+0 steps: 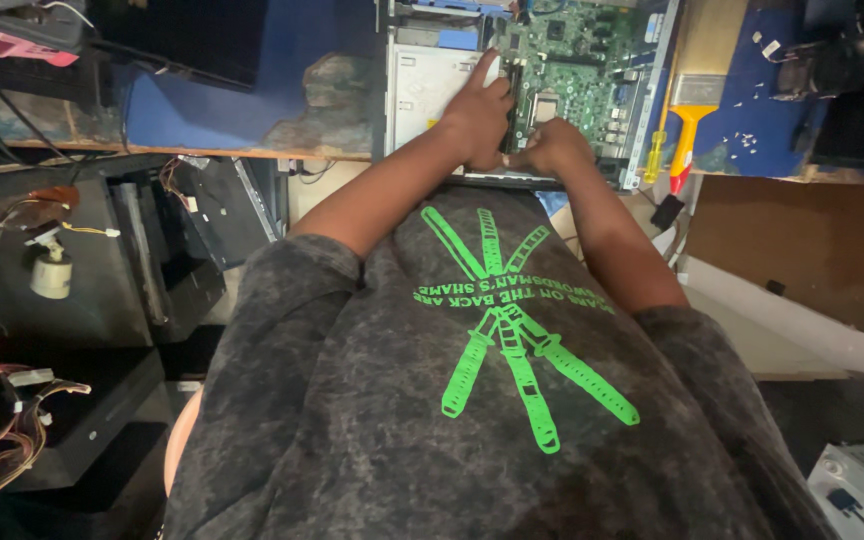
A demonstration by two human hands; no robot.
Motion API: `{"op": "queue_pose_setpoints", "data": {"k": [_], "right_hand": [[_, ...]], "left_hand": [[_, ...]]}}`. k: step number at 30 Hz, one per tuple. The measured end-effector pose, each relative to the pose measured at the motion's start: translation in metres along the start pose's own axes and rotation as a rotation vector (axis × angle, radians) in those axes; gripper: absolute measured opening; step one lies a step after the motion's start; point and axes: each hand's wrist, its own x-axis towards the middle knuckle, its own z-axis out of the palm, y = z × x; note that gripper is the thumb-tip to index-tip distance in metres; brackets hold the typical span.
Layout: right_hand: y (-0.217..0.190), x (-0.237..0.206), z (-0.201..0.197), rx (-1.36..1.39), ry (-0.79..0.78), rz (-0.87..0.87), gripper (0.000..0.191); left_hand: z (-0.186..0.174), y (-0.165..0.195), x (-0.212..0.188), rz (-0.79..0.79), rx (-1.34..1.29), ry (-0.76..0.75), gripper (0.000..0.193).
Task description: The person removes a RAM module from a desktop motherboard, cleans the module's contacts with a paintbrush, and reinstalls it. They then handle the power supply unit, using a screwdriver to adjust screws on its casing.
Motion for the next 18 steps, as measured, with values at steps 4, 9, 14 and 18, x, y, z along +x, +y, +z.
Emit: {"op": "queue_pose_setpoints", "data": {"k": [4,9,14,18], "right_hand": [[-0.009,-0.008,-0.002,-0.051,0.001,-0.020,0.053],[-0.022,-0.021,-0.010,-0.074,-0.023,0.040,0.052],[-0.020,-0.021,-0.011,-0.091,0.000,0.041,0.062],[-0.005,-0.010,-0.003,-0.085,-0.052,0.025,0.059]], "left_hand": [[0.001,-0.001,0.000,-0.005,0.010,-0.004,0.068],[-0.001,-0.002,0.001,0.009,-0.002,0.001,0.070],[0.000,-0.002,-0.003,0.007,0.011,0.047,0.068],[-0.003,-0.002,-0.007,0.007,-0.015,0.034,0.068]]}}
